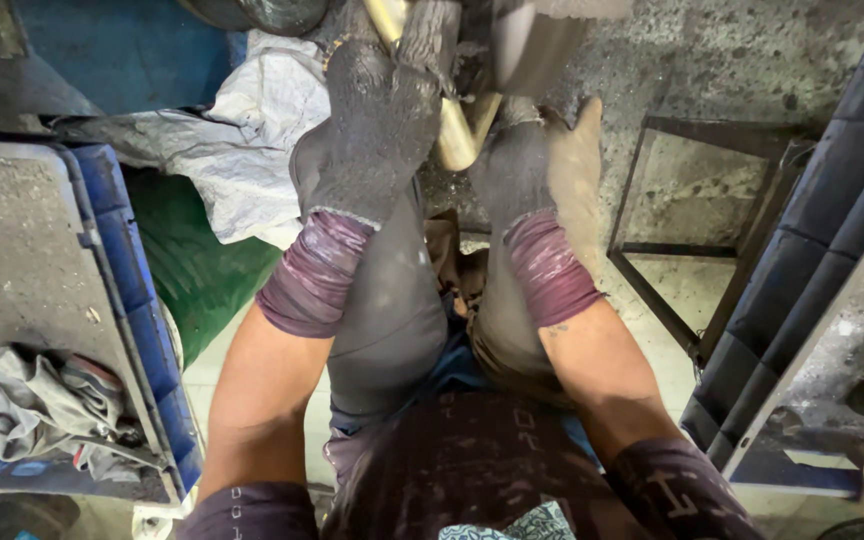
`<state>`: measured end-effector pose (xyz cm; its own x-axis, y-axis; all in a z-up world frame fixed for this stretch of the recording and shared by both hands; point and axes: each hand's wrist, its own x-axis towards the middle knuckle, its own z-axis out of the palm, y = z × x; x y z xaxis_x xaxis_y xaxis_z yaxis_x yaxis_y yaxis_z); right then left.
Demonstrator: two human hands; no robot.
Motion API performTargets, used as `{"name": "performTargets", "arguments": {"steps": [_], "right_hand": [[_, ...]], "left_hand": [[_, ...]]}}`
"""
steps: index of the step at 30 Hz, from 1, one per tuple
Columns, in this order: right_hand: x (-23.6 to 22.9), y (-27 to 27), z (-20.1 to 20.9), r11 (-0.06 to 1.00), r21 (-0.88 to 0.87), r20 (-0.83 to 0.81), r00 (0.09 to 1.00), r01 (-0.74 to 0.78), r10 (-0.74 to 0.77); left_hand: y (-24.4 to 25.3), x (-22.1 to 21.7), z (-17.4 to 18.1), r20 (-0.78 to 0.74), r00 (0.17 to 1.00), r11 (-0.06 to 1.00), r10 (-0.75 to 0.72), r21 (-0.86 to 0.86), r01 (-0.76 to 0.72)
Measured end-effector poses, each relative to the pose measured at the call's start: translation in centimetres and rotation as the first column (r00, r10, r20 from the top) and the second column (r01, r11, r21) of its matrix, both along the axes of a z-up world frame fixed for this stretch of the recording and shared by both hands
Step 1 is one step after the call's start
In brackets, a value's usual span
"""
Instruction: The person sits and uses a bench grinder to smooth and shape the ends of brass-colored metal rods. They hold each rod with both gloved hands, rotate it against the spinning wheel, and periodically inspect the surface before continuing.
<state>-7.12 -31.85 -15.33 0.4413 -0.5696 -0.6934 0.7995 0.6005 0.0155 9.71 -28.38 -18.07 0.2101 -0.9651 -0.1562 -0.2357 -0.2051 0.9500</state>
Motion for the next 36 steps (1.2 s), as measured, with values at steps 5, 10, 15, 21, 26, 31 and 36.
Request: {"name": "performTargets", "arguments": {"steps": [5, 10, 15, 21, 26, 31, 36], "right_hand": [[-0.6, -1.2, 4.2, 0.978, 0.203, -0.118, 0.993, 0.051, -0.027], [-0.7, -1.3, 4.5, 0.835, -0.028, -0.685, 0.619, -0.549, 0.384], [-0.2, -0.1, 1.0, 0.289, 0.333, -0.934, -0.356, -0.898, -0.027], [0.1, 0.6, -2.5, 0.500, 0.101, -0.995, -0.084, -0.860, 0.056], [-1.1, 1.3, -2.9, 0.320, 0.269, -0.949, -0.307, -0.909, -0.076], [-2.4, 1.6, -4.7, 0.318, 0.106, -0.924, -0.212, -0.942, -0.318], [-1.3, 0.6, -5.0, 0.343, 0.034, -0.936, -0.151, -0.939, -0.319]], "left_hand": [[-0.6, -0.2, 1.6, 0.726, 0.677, 0.978, 0.124, -0.204, 0.040], [-0.8, -1.2, -0.1, 0.530, 0.834, 0.988, 0.156, -0.083, -0.132], [-2.1, -1.9, -2.8, 0.387, 0.922, 0.980, 0.026, 0.173, -0.101], [-2.3, -2.4, -0.9, 0.603, 0.797, 0.961, 0.004, 0.217, -0.170], [-2.6, -2.4, 1.1, 0.869, 0.481, 0.990, 0.117, -0.140, 0.013], [-4.6, -3.9, 2.5, 0.604, 0.739, 0.953, 0.298, -0.143, -0.268], [-5.9, -4.3, 6.9, 0.157, 0.894, 0.894, 0.420, 0.099, -0.437]]}}
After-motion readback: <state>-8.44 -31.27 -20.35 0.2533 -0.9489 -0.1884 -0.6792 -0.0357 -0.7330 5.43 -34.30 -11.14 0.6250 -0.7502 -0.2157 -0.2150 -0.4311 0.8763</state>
